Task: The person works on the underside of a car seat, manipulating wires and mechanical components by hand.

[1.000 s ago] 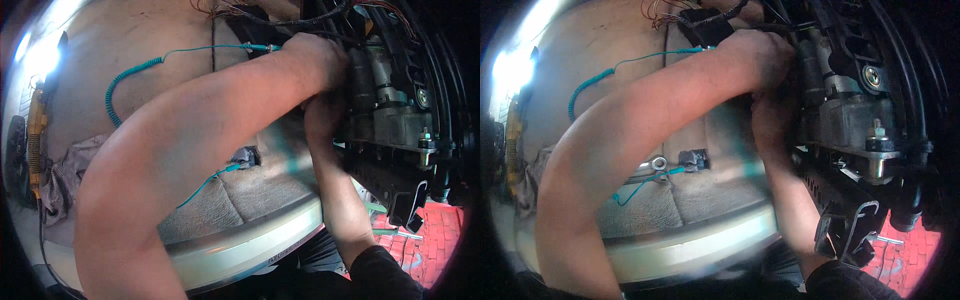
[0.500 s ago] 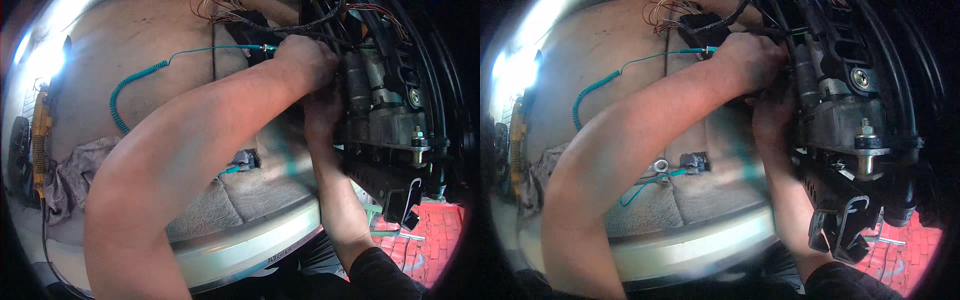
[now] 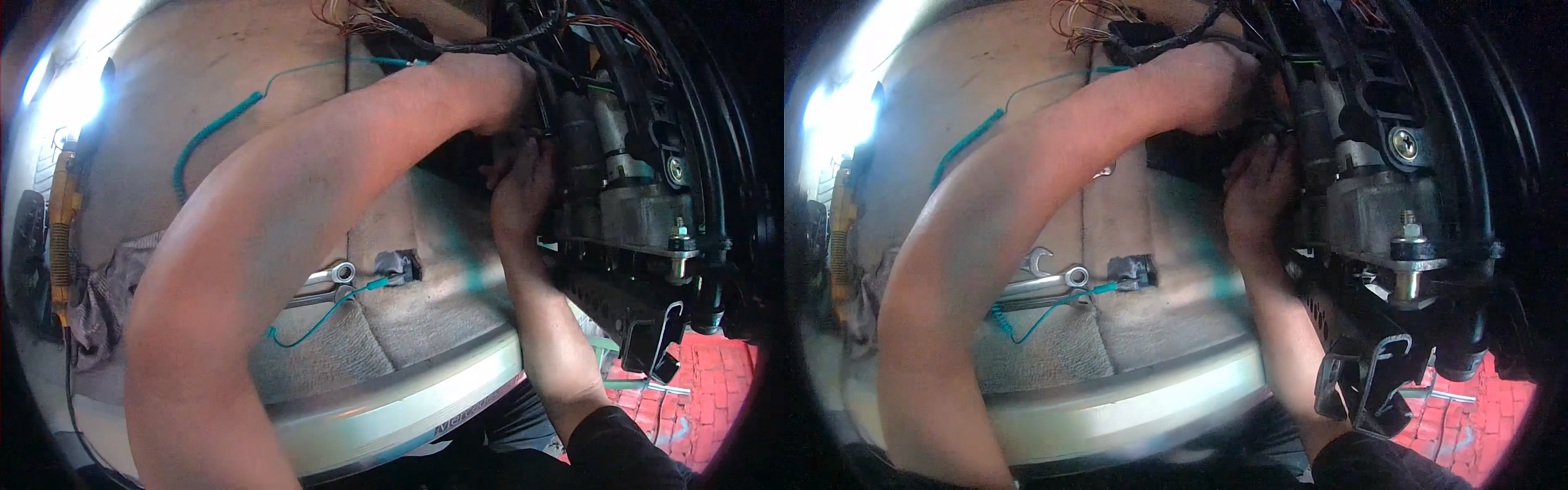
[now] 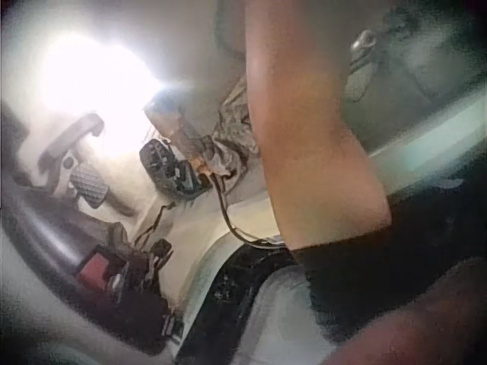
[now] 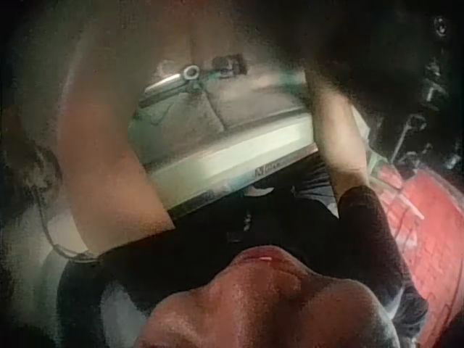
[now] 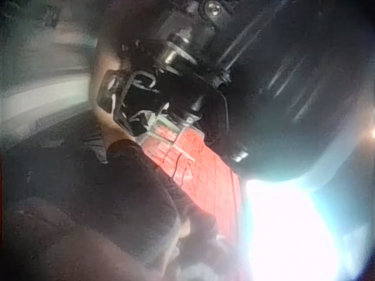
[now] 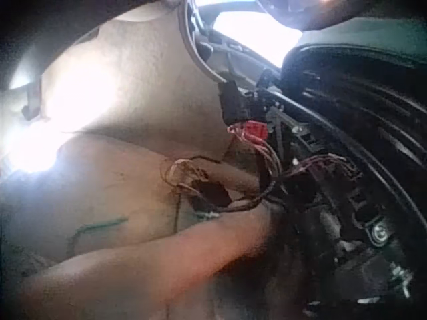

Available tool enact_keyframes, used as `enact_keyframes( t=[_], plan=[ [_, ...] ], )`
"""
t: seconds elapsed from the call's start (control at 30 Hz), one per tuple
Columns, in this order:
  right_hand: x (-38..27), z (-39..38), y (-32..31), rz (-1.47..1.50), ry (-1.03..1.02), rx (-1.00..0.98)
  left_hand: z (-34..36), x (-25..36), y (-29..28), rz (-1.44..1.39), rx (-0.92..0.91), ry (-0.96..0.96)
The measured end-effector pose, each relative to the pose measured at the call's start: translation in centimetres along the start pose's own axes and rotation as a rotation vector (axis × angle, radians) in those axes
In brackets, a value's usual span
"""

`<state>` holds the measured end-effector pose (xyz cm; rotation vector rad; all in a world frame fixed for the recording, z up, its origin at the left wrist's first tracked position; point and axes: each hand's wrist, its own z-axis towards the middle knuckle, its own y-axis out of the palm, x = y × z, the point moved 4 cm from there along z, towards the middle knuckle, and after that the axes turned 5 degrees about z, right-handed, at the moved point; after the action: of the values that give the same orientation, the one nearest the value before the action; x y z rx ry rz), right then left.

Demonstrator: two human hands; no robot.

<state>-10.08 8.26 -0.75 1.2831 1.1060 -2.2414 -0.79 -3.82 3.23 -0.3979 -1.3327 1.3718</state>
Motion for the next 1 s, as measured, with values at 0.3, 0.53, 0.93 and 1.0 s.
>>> enact_keyframes(
  t=[0.3,0.53,0.93,1.0],
  plan=[
    [0.1,-0.1,0.6,0.114,0.109,-0.004,0.4,1.1,0.1,-0.014,-0.040,0.001],
    [0.9,0.6,0.4,0.206,0.029,0.003,0.9,1.4,0.5,-0.018,-0.030,0.089],
    [1.6,1.6,0.5,0.298,0.078,-0.008,2.0,0.3,0.8,-0.099,0.020,0.079],
    [1.8,1.6,0.7,0.415,0.073,-0.002,2.1,0.1,0.9,-0.114,0.026,0.100]
  ],
)
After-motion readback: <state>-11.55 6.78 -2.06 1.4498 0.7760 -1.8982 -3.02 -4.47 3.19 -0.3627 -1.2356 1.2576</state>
